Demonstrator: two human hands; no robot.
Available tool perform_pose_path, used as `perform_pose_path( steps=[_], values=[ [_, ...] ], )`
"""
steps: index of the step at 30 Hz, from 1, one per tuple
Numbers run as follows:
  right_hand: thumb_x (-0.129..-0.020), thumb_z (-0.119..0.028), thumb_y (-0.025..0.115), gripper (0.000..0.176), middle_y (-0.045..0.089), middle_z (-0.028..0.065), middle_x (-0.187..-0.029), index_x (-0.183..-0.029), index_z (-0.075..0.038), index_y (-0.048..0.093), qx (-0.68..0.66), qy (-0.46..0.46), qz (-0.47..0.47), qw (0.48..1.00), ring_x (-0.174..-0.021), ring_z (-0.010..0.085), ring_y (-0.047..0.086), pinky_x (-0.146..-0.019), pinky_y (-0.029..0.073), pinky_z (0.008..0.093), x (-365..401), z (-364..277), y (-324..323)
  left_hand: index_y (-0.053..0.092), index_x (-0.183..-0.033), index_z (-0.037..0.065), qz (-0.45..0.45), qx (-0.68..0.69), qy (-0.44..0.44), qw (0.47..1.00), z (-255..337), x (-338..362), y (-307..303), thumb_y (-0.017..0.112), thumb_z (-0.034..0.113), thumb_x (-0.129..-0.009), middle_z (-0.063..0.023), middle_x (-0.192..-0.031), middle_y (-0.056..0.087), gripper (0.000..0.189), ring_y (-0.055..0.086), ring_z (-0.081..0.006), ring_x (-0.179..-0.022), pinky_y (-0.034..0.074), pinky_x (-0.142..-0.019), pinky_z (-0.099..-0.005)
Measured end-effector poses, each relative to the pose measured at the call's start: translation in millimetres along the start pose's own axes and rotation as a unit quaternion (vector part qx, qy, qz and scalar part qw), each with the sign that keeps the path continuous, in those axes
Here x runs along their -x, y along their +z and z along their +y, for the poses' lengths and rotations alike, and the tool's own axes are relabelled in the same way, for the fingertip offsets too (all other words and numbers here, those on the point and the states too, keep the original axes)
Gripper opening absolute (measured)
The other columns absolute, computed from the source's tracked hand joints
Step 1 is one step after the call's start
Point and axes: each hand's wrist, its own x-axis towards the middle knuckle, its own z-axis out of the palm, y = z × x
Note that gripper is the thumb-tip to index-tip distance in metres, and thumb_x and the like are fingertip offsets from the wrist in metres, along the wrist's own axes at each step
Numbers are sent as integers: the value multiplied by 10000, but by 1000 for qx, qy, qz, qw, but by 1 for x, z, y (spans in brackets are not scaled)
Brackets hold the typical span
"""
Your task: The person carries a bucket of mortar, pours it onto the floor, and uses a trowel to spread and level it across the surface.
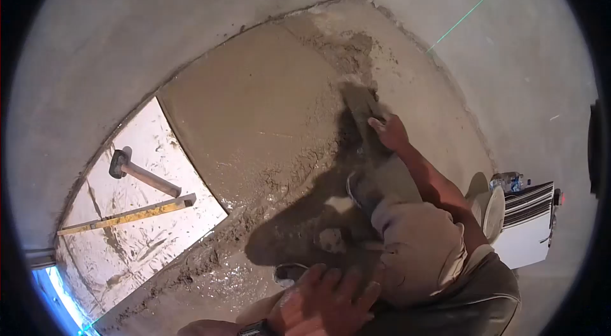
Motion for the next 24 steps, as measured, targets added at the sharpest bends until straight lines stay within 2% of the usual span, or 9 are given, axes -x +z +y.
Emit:
perform_pose_path(
  steps=[4, 6, 7, 10, 15, 17, 21, 23, 24],
  values=[
    [-875, -405, 635, 443, 661, 255, -906, -1058, -2, 647, -33, 24, 10, 999, -873, 435, 634, -770, 494, 469, -6, 8, -37, 499, -1335, 41, -6, -10, -29, 1000, 7, -4, -10, 700, 291, -769, -179, -1114, 600, 650, 588, -331, -995, 452, -893, -426],
    [-875, -364, 646, 388, 664, 238, -921, -1048, -17, 636, -38, 59, 48, 996, -896, 435, 627, -769, 487, 480, -15, 20, -40, 492, -1342, 44, -26, -21, -127, 991, 9, 2, -6, 684, 306, -794, -183, -1118, 597, 637, 586, -345, -1009, 457, -897, -430],
    [-875, -364, 646, 388, 664, 238, -921, -1048, -17, 636, -41, 63, 45, 996, -896, 435, 627, -769, 487, 480, -18, 26, -44, 492, -1342, 44, -31, -21, -129, 991, 9, 3, -6, 684, 306, -794, -183, -1118, 597, 637, 586, -345, -1009, 457, -897, -430],
    [-879, -326, 628, 364, 650, 251, -948, -1053, -9, 581, 119, 88, 69, 987, -926, 428, 618, -792, 481, 502, -38, 47, -62, 502, -1323, 15, -21, -27, -168, 985, 6, -1, -14, 633, 380, -853, -216, -1137, 606, 608, 591, -359, -1007, 478, -857, -451],
    [-882, -287, 625, 384, 638, 288, -965, -1097, 28, 587, 124, 75, 97, 985, -955, 445, 606, -818, 483, 501, -77, 109, -61, 565, -1227, -14, -12, -51, -242, 969, 0, -6, 0, 628, 399, -876, -234, -1170, 613, 545, 617, -404, -939, 498, -818, -459],
    [-882, -286, 625, 401, 633, 290, -995, -1126, 28, 577, 136, 149, 65, 977, -968, 444, 608, -816, 480, 511, -90, 133, -47, 550, -1241, -15, -22, 83, -299, 951, -17, -8, 5, 628, 407, -879, -230, -1140, 626, 561, 622, -435, -920, 510, -799, -473],
    [-877, -293, 630, 425, 633, 283, -984, -1136, 38, 564, 134, 78, -35, 987, -955, 446, 611, -802, 486, 504, -81, 150, 12, 475, -1338, -18, -67, 121, -416, 899, -36, 8, 15, 770, 281, -802, -180, -1058, 662, 680, 680, -271, -893, 555, -794, -376],
    [-866, -325, 644, 449, 637, 271, -953, -1111, 44, 574, 66, 20, -34, 997, -929, 455, 608, -797, 489, 494, -63, 136, 30, 482, -1323, -30, 5, 149, -451, 880, -56, 40, 29, 818, 197, -754, -183, -1057, 663, 698, 678, -259, -922, 558, -791, -352],
    [-866, -325, 644, 449, 637, 271, -953, -1111, 44, 574, 64, 21, -41, 997, -929, 455, 608, -797, 489, 494, -60, 141, 28, 485, -1314, -33, -9, 140, -516, 845, -58, 38, 19, 798, 200, -776, -183, -1067, 665, 665, 679, -257, -929, 557, -794, -344]
  ],
)
